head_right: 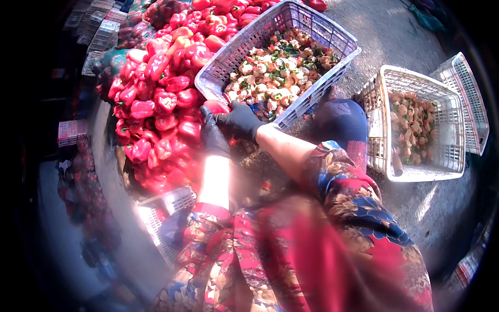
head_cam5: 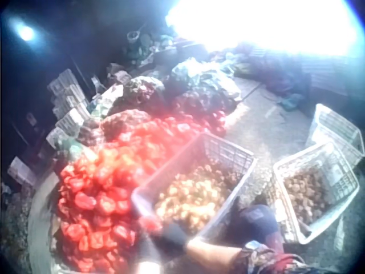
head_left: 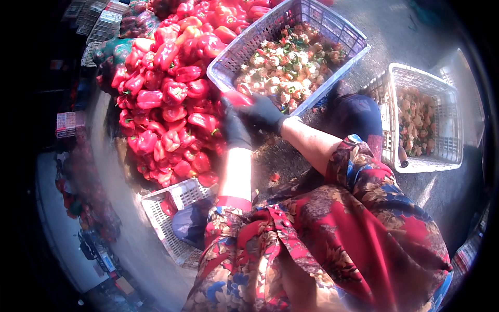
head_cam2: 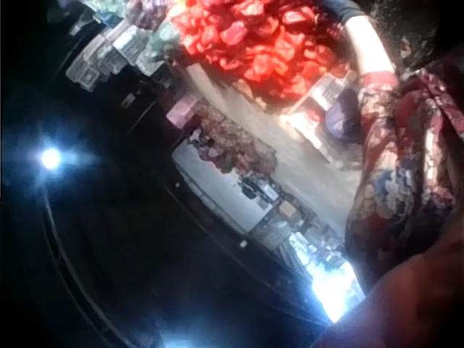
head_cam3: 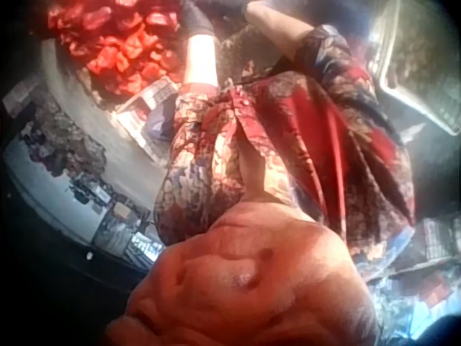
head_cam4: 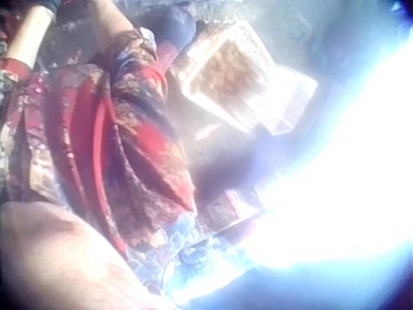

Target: The person picks up red bell peppers from a pile on the ground and cuts off the stems with a small knife, placing the stems in one crate and the trimmed peppers in another.

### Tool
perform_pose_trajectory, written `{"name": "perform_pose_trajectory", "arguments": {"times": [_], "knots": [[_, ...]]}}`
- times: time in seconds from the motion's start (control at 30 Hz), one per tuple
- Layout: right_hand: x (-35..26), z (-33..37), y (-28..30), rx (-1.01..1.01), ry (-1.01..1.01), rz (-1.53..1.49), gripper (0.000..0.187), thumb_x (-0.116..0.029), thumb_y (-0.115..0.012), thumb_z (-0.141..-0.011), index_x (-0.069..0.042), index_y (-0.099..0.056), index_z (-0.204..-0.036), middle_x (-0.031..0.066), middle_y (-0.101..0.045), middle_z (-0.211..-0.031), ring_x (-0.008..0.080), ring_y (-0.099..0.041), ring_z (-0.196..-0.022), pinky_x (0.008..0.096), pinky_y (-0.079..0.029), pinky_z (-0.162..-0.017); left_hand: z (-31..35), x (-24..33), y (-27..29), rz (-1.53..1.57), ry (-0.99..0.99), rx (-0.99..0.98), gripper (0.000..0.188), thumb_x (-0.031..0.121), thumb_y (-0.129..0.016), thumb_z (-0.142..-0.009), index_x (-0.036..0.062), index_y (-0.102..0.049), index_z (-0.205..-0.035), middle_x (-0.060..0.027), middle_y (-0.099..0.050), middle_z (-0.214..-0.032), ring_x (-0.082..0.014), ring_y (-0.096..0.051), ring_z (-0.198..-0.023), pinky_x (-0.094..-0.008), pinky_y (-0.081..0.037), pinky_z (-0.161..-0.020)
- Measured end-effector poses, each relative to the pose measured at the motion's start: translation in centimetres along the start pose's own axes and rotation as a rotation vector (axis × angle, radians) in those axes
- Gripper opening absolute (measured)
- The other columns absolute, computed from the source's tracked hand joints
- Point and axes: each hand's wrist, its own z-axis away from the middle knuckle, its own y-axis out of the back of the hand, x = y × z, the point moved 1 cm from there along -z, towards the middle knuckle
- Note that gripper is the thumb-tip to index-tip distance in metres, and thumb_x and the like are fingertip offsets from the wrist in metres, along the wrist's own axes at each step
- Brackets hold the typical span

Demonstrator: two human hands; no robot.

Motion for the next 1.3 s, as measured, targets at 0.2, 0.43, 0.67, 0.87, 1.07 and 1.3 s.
{"name": "perform_pose_trajectory", "arguments": {"times": [0.2,0.43,0.67,0.87,1.07,1.3], "knots": [[-2.2,0.9,1.0,-0.226,-0.331,-0.312,0.037,-0.027,-0.07,-0.083,-0.003,-0.062,-0.11,0.0049,-0.065,-0.086,0.0128,-0.059,-0.068,0.0281,-0.048,-0.06,-0.2,0.7,0.9,-0.036,-0.052,0.018,0.07,0.062,-0.059,-0.083,-0.0007,-0.059,-0.115,-0.0096,-0.064,-0.096,-0.0197,-0.062,-0.082,-0.0313,-0.053,-0.069],[1.3,-1.4,0.9,-0.117,-0.206,-0.554,0.031,-0.025,-0.077,-0.077,0.001,-0.061,-0.084,0.0093,-0.058,-0.062,0.0188,-0.056,-0.048,0.0321,-0.044,-0.042,-4.4,-2.0,2.6,0.34,0.218,-0.373,0.073,0.063,-0.055,-0.084,0.0026,-0.053,-0.125,-0.0127,-0.061,-0.117,-0.0257,-0.061,-0.103,-0.0368,-0.051,-0.087],[1.3,-2.5,1.7,-0.215,-0.237,-0.454,0.03,-0.03,-0.074,-0.08,-0.003,-0.062,-0.09,0.0071,-0.059,-0.06,0.0168,-0.053,-0.044,0.0278,-0.042,-0.04,-4.6,-1.7,4.4,0.633,0.398,-1.026,0.064,0.056,-0.048,-0.091,0.0055,-0.046,-0.131,-0.0102,-0.056,-0.121,-0.025,-0.055,-0.111,-0.0415,-0.047,-0.097],[-1.8,-1.7,1.9,-0.323,-0.293,-0.398,0.032,-0.028,-0.067,-0.086,-0.001,-0.065,-0.104,0.0027,-0.058,-0.064,0.0082,-0.052,-0.051,0.0246,-0.044,-0.047,-6.7,-2.8,6.2,0.793,0.336,-1.267,0.044,0.045,-0.055,-0.091,0.0138,-0.055,-0.122,-0.0057,-0.061,-0.108,-0.0214,-0.059,-0.102,-0.0435,-0.049,-0.096],[-0.8,-2.1,3.3,-0.223,-0.099,-0.125,0.047,-0.044,-0.076,-0.074,0.001,-0.065,-0.083,0.0076,-0.056,-0.059,0.017,-0.051,-0.05,0.0322,-0.04,-0.047,-8.1,-3.0,5.8,0.454,0.352,-0.686,0.053,0.049,-0.054,-0.091,0.0075,-0.054,-0.124,-0.0097,-0.06,-0.12,-0.024,-0.057,-0.111,-0.041,-0.049,-0.094],[-1.4,-0.8,2.4,0.175,0.112,0.193,0.062,-0.057,-0.056,-0.086,-0.005,-0.053,-0.119,0.019,-0.068,-0.094,0.0329,-0.066,-0.083,0.0414,-0.05,-0.073,-7.3,-2.0,5.5,0.599,0.522,-0.657,0.046,0.048,-0.06,-0.086,0.0106,-0.059,-0.113,-0.0087,-0.063,-0.11,-0.0252,-0.061,-0.099,-0.0389,-0.053,-0.087]]}}
